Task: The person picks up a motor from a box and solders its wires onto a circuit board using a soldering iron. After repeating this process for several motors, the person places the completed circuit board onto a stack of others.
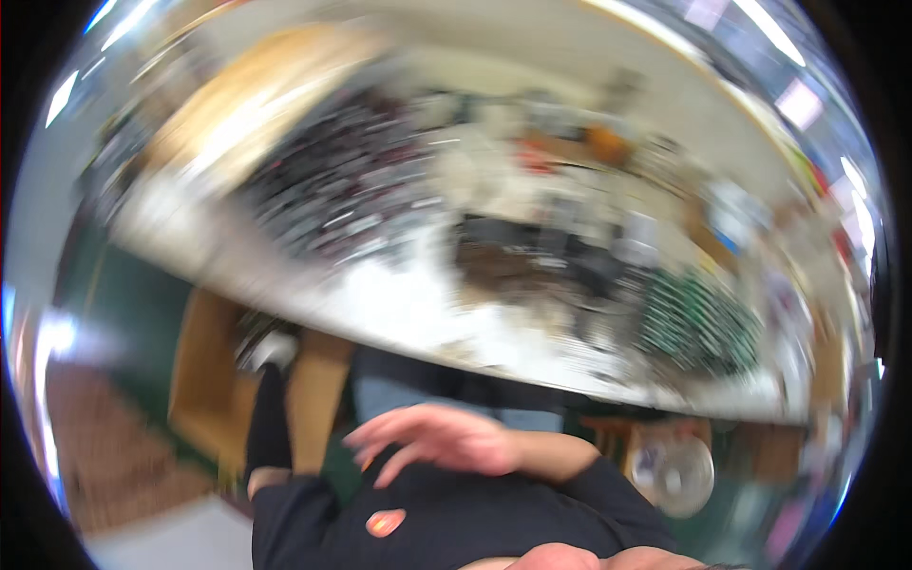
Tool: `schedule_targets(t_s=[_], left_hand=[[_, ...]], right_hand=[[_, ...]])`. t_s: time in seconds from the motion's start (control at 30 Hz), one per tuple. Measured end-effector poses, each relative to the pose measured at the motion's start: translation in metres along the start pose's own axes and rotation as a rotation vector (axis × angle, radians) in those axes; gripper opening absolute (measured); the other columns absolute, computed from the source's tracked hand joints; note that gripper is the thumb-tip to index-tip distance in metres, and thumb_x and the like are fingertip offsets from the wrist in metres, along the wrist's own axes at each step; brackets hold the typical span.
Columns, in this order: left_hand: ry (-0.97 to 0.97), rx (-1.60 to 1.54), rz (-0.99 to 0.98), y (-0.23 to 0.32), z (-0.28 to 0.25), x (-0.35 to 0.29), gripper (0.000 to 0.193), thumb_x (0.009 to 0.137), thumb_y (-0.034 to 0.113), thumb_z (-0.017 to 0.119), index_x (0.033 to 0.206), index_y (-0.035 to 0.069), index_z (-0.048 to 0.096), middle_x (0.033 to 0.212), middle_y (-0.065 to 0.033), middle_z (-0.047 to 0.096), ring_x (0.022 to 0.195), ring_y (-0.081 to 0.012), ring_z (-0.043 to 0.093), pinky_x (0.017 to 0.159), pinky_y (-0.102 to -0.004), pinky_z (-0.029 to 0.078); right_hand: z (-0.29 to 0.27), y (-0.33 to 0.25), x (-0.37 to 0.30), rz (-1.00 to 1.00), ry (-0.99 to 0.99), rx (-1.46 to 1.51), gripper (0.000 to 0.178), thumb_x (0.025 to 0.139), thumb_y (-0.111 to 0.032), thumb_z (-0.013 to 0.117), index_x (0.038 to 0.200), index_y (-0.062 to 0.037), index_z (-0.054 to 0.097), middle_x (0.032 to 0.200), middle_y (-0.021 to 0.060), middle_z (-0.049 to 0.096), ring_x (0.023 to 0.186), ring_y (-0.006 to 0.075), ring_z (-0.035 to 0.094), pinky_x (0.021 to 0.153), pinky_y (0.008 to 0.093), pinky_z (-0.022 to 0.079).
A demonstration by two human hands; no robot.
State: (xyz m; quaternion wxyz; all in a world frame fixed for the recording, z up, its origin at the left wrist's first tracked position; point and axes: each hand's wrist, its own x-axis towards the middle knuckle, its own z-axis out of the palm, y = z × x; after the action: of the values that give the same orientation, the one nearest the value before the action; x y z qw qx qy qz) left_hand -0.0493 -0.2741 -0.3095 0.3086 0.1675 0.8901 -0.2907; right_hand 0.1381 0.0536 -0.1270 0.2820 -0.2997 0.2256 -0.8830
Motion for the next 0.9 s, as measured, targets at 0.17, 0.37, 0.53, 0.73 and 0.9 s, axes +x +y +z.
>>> schedule_targets(t_s=[0.17,0.37,0.53,0.73,0.9], left_hand=[[0.784,-0.631,-0.483,0.104,-0.217,-0.126,0.071,0.081,0.052,0.042,0.127,-0.001,0.041,0.126,-0.0261,0.039,0.113,-0.0341,0.044,0.096,-0.0415,0.033],[0.478,-0.168,-0.909,0.247,-0.356,-0.338,0.104,0.074,0.079,0.037,0.131,-0.007,0.029,0.14,-0.0352,0.019,0.126,-0.0388,0.029,0.105,-0.0454,0.019],[0.12,0.07,-1.057,0.262,-0.402,-0.361,0.115,0.069,0.087,0.035,0.134,-0.008,0.025,0.144,-0.0355,0.016,0.131,-0.0389,0.026,0.108,-0.0452,0.017],[-0.174,0.183,-0.986,0.264,-0.405,-0.349,0.123,0.065,0.091,0.033,0.137,-0.007,0.022,0.145,-0.0332,0.017,0.133,-0.0377,0.024,0.109,-0.0439,0.017],[-0.127,0.225,-1.035,0.27,-0.397,-0.351,0.128,0.06,0.095,0.029,0.137,-0.008,0.023,0.145,-0.0314,0.021,0.134,-0.0362,0.025,0.109,-0.0433,0.018]], right_hand=[[0.054,-0.067,0.03,-0.419,-0.221,0.357,0.097,0.081,-0.077,0.036,0.141,-0.0015,0.024,0.145,0.0215,0.033,0.128,0.0381,0.039,0.108,0.0542,0.025],[0.09,-0.082,0.028,-0.468,-0.12,0.43,0.111,0.069,-0.086,0.041,0.136,0.0011,0.025,0.145,0.0286,0.019,0.126,0.0358,0.038,0.089,0.0477,0.046],[0.096,-0.085,0.019,-0.455,-0.05,0.366,0.115,0.066,-0.088,0.041,0.135,0.002,0.025,0.145,0.0295,0.019,0.124,0.0351,0.039,0.087,0.044,0.046],[0.096,-0.089,0.012,-0.383,-0.055,0.341,0.116,0.066,-0.089,0.04,0.136,0.0013,0.024,0.146,0.0296,0.016,0.127,0.0346,0.037,0.092,0.0439,0.043],[0.097,-0.08,0.011,-0.461,-0.104,0.38,0.114,0.067,-0.088,0.04,0.136,0.0014,0.025,0.145,0.0285,0.016,0.128,0.0341,0.035,0.096,0.0446,0.041]])
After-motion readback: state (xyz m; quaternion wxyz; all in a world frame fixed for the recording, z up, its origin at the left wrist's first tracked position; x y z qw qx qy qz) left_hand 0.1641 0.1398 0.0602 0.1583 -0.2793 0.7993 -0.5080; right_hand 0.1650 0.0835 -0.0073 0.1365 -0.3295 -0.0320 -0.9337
